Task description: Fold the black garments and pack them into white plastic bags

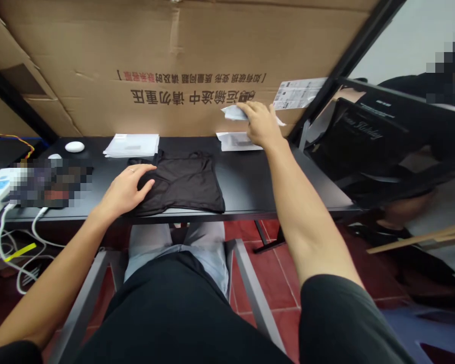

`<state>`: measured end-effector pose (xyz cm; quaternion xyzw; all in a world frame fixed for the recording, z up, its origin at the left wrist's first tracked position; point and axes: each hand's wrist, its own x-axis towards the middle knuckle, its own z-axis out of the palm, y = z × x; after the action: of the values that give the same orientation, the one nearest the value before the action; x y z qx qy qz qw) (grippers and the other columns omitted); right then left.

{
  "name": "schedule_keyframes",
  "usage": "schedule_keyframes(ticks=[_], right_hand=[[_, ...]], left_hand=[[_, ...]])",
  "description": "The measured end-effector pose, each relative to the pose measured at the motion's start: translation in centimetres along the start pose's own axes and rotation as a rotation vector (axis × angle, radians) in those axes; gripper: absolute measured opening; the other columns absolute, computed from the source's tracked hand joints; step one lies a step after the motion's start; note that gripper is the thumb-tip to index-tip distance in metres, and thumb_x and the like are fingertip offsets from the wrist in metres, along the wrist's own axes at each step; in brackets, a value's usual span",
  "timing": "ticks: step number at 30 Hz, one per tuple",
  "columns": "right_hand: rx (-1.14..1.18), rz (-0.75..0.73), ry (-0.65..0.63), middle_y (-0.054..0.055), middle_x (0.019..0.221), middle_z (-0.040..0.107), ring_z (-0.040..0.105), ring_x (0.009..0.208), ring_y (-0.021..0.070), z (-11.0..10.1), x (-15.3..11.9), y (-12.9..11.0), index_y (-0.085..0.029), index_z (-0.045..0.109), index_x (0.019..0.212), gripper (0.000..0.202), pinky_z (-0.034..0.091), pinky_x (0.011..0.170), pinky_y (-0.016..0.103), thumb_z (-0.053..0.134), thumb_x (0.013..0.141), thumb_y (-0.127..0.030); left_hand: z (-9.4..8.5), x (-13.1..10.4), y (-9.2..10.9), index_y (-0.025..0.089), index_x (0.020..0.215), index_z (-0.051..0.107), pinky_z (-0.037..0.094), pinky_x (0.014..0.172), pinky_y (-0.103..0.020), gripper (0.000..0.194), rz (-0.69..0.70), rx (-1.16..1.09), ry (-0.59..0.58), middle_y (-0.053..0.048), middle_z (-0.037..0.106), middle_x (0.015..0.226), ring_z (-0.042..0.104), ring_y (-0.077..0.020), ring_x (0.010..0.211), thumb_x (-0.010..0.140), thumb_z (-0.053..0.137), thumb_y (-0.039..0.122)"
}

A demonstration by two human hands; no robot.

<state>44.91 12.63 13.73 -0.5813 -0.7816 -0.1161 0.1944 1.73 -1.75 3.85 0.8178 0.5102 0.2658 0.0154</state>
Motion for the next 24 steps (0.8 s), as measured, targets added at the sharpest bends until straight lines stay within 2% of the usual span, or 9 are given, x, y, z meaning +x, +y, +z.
schedule_keyframes(ticks=[2, 5, 8, 12, 17, 20, 24], right_hand=[[0.046, 0.01, -0.138, 0.036, 0.184, 0.042, 0.036, 0.177, 0.0347, 2.4, -0.5, 1.0, -0.004, 0.06, 0.168, 0.068, 0.02, 0.139, 0.062, 0.042, 0.103, 0.006], [0.114, 0.073, -0.3, 0.032, 0.182, 0.049, 0.045, 0.173, 0.0331, 5.4, -1.3, 1.9, -0.01, 0.071, 0.156, 0.069, 0.025, 0.139, 0.069, 0.05, 0.094, 0.01], [0.131, 0.07, -0.293, 0.033, 0.177, 0.054, 0.054, 0.164, 0.032, 6.9, -1.4, 2.5, -0.01, 0.075, 0.147, 0.059, 0.034, 0.134, 0.072, 0.051, 0.095, 0.005], [0.134, 0.024, -0.277, 0.037, 0.174, 0.055, 0.055, 0.162, 0.0367, 7.5, -0.6, 3.5, -0.007, 0.075, 0.147, 0.055, 0.037, 0.131, 0.074, 0.054, 0.098, 0.0], [0.095, -0.005, -0.288, 0.028, 0.176, 0.057, 0.056, 0.162, 0.0432, 8.3, 0.4, 4.7, -0.018, 0.076, 0.151, 0.057, 0.041, 0.129, 0.083, 0.06, 0.097, -0.007], [0.085, -0.024, -0.293, 0.025, 0.182, 0.052, 0.049, 0.169, 0.0439, 8.7, 0.3, 5.0, -0.019, 0.073, 0.156, 0.063, 0.038, 0.131, 0.085, 0.057, 0.096, -0.006], [0.083, -0.054, -0.267, 0.025, 0.186, 0.046, 0.043, 0.174, 0.0422, 9.0, -0.2, 4.9, -0.018, 0.066, 0.164, 0.063, 0.037, 0.133, 0.083, 0.05, 0.103, -0.009]], left_hand=[[0.5, -0.3, -0.6, 0.018, 0.159, 0.069, 0.044, 0.139, -0.05, 0.051, 0.005, 0.02, -0.055, -0.017, 0.07, 0.166, 0.062, -0.0327, 0.159, 0.114, 0.057, 0.037], [1.1, -0.6, -1.3, 0.016, 0.161, 0.069, 0.041, 0.141, -0.052, 0.055, -0.018, 0.035, -0.122, -0.019, 0.066, 0.171, 0.058, -0.033, 0.164, 0.116, 0.052, 0.042], [1.4, -0.7, -1.7, 0.016, 0.161, 0.07, 0.041, 0.141, -0.052, 0.056, -0.021, 0.047, -0.14, -0.018, 0.066, 0.172, 0.057, -0.0333, 0.164, 0.117, 0.05, 0.045], [1.5, -0.7, -1.8, 0.015, 0.159, 0.072, 0.042, 0.141, -0.052, 0.056, -0.014, 0.05, -0.117, -0.019, 0.066, 0.171, 0.058, -0.0335, 0.164, 0.117, 0.051, 0.044], [1.7, -0.8, -1.8, 0.017, 0.158, 0.074, 0.044, 0.141, -0.053, 0.054, -0.009, 0.071, -0.1, -0.017, 0.067, 0.17, 0.061, -0.0337, 0.162, 0.118, 0.05, 0.044], [2.0, -0.8, -1.9, 0.019, 0.157, 0.074, 0.045, 0.141, -0.053, 0.053, -0.012, 0.074, -0.093, -0.016, 0.068, 0.169, 0.061, -0.0344, 0.161, 0.118, 0.051, 0.045], [2.1, -1.0, -1.7, 0.02, 0.157, 0.074, 0.044, 0.141, -0.05, 0.051, -0.028, 0.072, -0.082, -0.015, 0.068, 0.169, 0.061, -0.0334, 0.162, 0.116, 0.054, 0.043]])
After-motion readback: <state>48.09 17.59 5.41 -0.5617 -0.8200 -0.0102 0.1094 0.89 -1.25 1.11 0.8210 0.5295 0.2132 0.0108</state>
